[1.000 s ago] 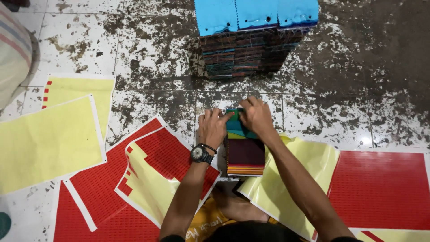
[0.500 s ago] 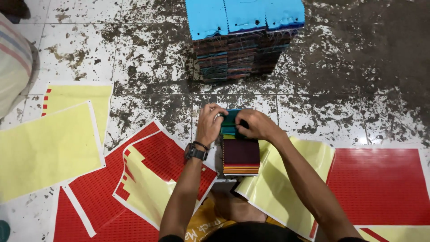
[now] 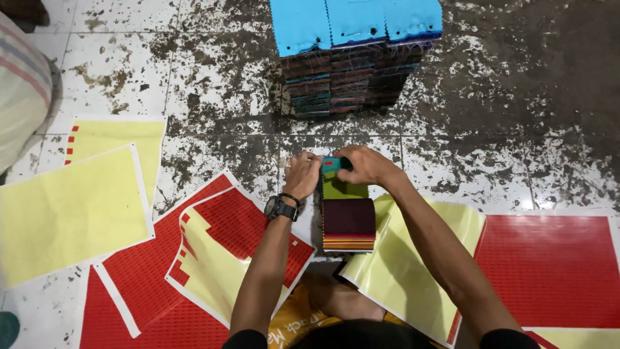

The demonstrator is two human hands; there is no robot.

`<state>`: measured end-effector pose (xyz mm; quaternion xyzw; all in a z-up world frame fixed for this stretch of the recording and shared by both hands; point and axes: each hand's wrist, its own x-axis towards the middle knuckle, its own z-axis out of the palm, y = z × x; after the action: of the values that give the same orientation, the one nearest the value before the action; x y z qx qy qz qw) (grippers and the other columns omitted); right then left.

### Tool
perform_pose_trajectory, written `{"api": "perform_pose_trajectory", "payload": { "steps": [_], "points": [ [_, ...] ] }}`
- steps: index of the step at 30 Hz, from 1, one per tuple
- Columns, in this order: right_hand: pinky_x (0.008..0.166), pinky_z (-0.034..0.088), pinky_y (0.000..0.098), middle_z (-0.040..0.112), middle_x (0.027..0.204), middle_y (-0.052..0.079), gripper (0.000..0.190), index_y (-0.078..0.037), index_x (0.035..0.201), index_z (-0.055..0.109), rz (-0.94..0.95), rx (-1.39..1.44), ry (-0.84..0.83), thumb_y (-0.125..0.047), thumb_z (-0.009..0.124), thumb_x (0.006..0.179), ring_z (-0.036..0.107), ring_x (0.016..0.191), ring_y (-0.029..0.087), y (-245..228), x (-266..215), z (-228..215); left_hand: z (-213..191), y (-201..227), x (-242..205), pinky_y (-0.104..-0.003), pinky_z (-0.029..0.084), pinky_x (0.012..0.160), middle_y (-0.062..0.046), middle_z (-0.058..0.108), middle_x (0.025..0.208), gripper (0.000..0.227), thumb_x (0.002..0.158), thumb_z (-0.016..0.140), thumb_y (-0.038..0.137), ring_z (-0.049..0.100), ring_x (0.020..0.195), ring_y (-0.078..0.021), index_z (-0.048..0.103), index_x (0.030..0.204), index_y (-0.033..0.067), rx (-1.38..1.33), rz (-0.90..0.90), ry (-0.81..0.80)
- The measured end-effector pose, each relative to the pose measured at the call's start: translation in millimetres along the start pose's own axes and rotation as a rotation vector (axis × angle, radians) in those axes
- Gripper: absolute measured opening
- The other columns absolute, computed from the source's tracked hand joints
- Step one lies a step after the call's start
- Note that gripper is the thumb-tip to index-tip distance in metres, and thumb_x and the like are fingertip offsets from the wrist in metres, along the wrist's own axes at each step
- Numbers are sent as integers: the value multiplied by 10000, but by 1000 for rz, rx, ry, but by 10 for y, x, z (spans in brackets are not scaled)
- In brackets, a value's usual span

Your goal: The person sits on the floor and assembles notebooks by peeling red adhesive strips from yellow backing sheets and applying them to the spine of stacked paper sections. They repeat this process for multiple notebooks of different colors, stacking the finished units.

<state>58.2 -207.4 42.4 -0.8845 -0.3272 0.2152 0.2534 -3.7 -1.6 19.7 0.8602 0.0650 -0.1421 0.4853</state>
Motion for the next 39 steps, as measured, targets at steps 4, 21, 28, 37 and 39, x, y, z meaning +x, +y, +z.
{"api": "perform_pose_trajectory", "payload": {
  "steps": [4, 21, 28, 37, 39],
  "points": [
    [963, 572, 536, 692, 1205, 212, 542, -49, 1258, 655, 56, -23, -78, -304, 755, 790, 667, 1152, 429, -35, -13, -55, -129, 163, -136, -519, 254, 1039, -82, 462, 1229, 593, 1038, 269, 460, 369, 1109, -330, 621, 781, 59, -22, -5, -18],
    [905, 591, 474, 718, 1128, -9, 134, -238, 982, 763, -218, -199, -297, -235, 667, 888, 688, 1097, 295, 22, -140, 71, -66, 129, -98, -532, 185, 1164, 11, 486, 1287, 569, 995, 249, 605, 409, 1292, -361, 733, 914, 318, 49, -80, -47],
    [900, 589, 464, 771, 1041, 60, 182, -154, 975, 797, -198, -108, -391, -168, 659, 857, 719, 1044, 323, -103, -167, -89, -145, 609, -460, -497, 228, 1165, -142, 497, 1331, 537, 1029, 263, 441, 438, 1313, -365, 730, 947, 189, -108, -80, 72],
    [967, 531, 540, 717, 1069, 212, 404, -39, 971, 737, -27, 4, -360, -380, 520, 955, 660, 1094, 443, -439, -491, -172, 36, 11, -143, -615, 295, 1092, 19, 478, 1357, 442, 978, 301, 542, 428, 1297, -377, 701, 1022, 360, 229, -14, -2],
    [869, 545, 592, 694, 963, 318, 277, 45, 1108, 714, -233, 10, 36, -153, 609, 945, 666, 976, 523, -561, -614, -185, -32, 42, -300, -565, 455, 953, -119, 580, 1147, 343, 993, 455, 350, 606, 1082, -414, 708, 1195, 237, 224, 247, 141]
  ]
}}
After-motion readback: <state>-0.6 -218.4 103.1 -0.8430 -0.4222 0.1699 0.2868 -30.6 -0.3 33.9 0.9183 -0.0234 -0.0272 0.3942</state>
